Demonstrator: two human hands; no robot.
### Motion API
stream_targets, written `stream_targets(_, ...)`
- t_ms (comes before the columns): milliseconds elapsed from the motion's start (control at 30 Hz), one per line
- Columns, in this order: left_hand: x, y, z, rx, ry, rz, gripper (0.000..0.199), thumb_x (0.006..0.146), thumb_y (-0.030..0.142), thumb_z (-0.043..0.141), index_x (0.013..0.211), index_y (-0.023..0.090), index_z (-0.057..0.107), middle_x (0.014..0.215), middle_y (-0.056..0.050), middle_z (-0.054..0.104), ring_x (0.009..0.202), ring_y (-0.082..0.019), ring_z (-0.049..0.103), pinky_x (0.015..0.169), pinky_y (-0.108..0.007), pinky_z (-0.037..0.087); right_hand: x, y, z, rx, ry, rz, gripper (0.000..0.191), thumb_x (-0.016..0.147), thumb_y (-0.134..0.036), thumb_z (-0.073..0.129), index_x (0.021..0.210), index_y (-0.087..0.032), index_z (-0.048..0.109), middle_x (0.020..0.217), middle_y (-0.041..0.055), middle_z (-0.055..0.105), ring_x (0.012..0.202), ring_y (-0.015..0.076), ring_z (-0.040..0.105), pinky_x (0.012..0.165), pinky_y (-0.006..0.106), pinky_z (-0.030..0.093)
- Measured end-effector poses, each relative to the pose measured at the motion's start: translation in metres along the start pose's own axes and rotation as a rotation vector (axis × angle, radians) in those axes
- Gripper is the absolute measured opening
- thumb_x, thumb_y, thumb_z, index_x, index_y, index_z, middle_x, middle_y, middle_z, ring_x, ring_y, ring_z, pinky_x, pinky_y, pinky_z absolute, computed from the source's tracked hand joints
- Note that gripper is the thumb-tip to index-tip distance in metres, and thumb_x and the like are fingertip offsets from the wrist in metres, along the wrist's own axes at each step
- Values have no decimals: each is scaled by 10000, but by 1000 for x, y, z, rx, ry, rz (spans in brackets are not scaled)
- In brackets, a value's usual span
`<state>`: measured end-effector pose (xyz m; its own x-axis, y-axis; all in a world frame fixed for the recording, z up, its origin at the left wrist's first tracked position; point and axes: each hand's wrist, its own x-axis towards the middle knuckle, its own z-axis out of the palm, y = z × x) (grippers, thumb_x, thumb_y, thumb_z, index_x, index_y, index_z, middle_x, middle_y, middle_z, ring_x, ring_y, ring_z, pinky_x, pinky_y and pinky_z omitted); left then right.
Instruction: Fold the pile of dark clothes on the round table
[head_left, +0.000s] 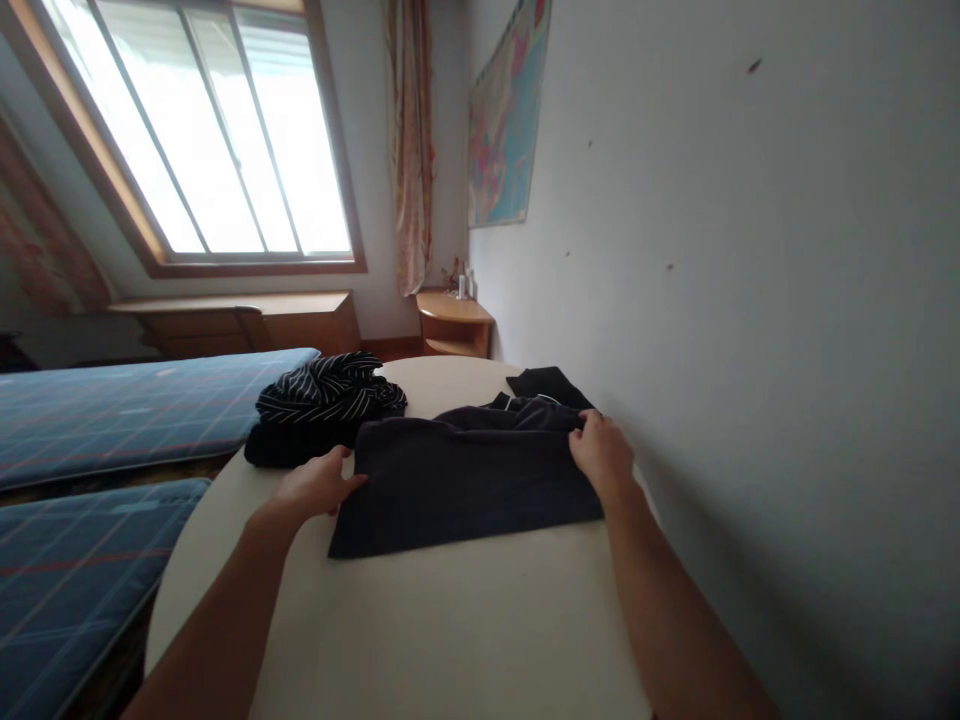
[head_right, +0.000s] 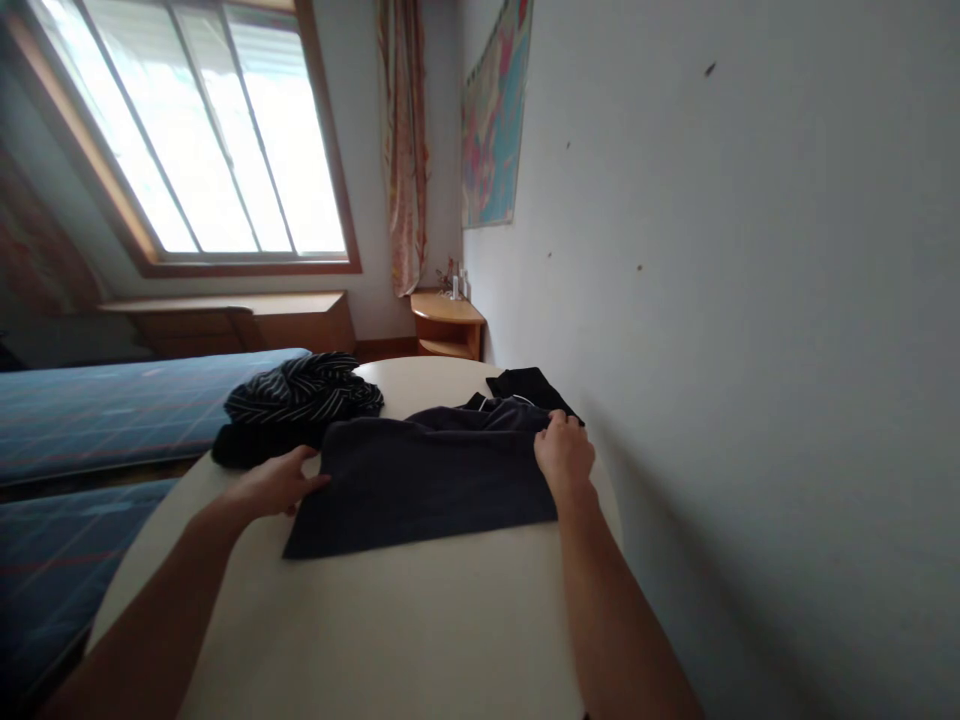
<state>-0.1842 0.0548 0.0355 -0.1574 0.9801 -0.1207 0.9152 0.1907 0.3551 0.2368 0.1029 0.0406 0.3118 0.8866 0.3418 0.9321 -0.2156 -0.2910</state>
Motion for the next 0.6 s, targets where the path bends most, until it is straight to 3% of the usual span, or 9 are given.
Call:
stream_targets(67,-1,10,-1,121,81,-27,529,849,499,559,1264,173,522,957,-122,726,821,-275,708,674,-319,496,-5,-16,1,103,59,-188,230,908,-221,498,1092,-162,624,1069,137,649,995,251,621,854,344,475)
stream_targets(133,-2,19,1,194,134,-28,538,873,498,530,1310,188,485,1091,-141,702,965,-310,684,758,-358,494,-14,-34,3,244,23,-437,171,925,-238,495,994,-182,642,973,89,659,931,211,615,848,309,466)
stream_targets(300,1,23,15,238,213,80,554,883,439,530,1362,169,462,1302,-171,577,1131,-326,613,883,-389,480,-46,-68,14,467,-326,-974,162,890,-345,634,994,-235,693,1042,40,664,974,180,611,886,286,456)
stream_targets(400,9,16,23,165,250,57,626,875,420,543,1426,165,391,1342,-190,539,1094,-336,633,866,-407,487,-58,-76,23,459,-506,-1079,221,815,-418,728,965,-255,726,1078,31,665,981,184,620,875,283,464)
stream_targets(500,17,14,26,1,324,69,655,874,399,552,1450,165,345,1272,-163,609,1078,-317,642,861,-381,477,-60,-78,27,445,-548,-1073,200,798,-397,746,939,-255,742,1082,33,671,1003,191,616,883,286,460)
stream_targets(600,20,18,22,-173,368,112,495,892,448,520,1303,172,518,1043,-96,706,953,-265,674,806,-327,469,-58,-78,23,455,-610,-1075,167,789,-388,750,864,-240,761,1026,28,693,940,176,635,858,263,456)
